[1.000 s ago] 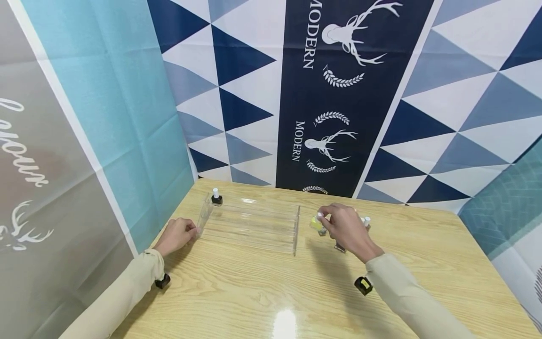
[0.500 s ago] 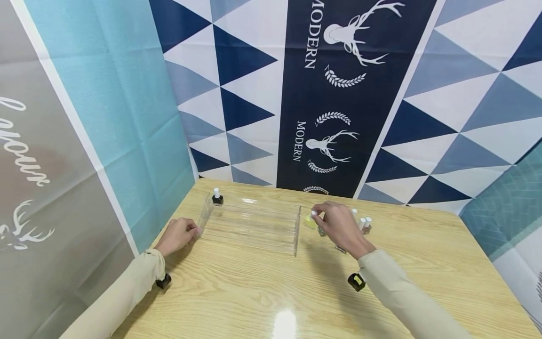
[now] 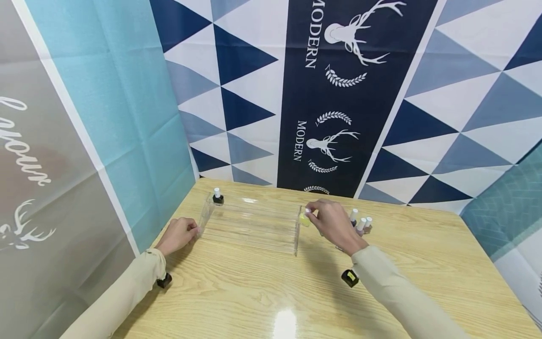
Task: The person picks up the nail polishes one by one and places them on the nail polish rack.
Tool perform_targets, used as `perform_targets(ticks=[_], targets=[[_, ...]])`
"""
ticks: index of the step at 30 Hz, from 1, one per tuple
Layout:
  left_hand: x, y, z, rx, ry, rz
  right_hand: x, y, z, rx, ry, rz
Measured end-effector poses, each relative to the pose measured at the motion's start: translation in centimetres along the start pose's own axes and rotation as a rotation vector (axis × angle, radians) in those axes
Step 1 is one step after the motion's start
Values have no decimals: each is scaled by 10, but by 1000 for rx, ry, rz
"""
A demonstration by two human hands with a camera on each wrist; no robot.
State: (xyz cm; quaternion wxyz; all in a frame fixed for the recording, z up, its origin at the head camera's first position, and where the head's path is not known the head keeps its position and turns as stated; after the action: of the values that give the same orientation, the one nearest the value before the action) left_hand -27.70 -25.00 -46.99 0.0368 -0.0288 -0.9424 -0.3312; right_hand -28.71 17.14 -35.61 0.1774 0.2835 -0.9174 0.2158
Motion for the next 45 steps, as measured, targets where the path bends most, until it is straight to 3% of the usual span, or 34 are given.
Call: perform_targets(ticks=[14, 45], targets=[[5, 3, -1, 14, -3, 21, 10, -6, 5, 41, 6, -23], [0, 1, -1, 14, 5, 22, 31, -25, 24, 54, 21, -64]])
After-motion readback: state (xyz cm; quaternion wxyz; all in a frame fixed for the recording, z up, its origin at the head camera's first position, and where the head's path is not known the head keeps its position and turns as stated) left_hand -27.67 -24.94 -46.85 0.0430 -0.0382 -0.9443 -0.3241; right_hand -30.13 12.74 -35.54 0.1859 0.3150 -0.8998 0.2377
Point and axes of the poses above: each hand's wrist, its own x-axis towards the middle knuckle, its own z-axis out of the palm, y = z × x, the point moved 5 cm from there along x, towards the middle knuckle, and after that the axes turned 2 degrees about y, right-handed, at the moved point
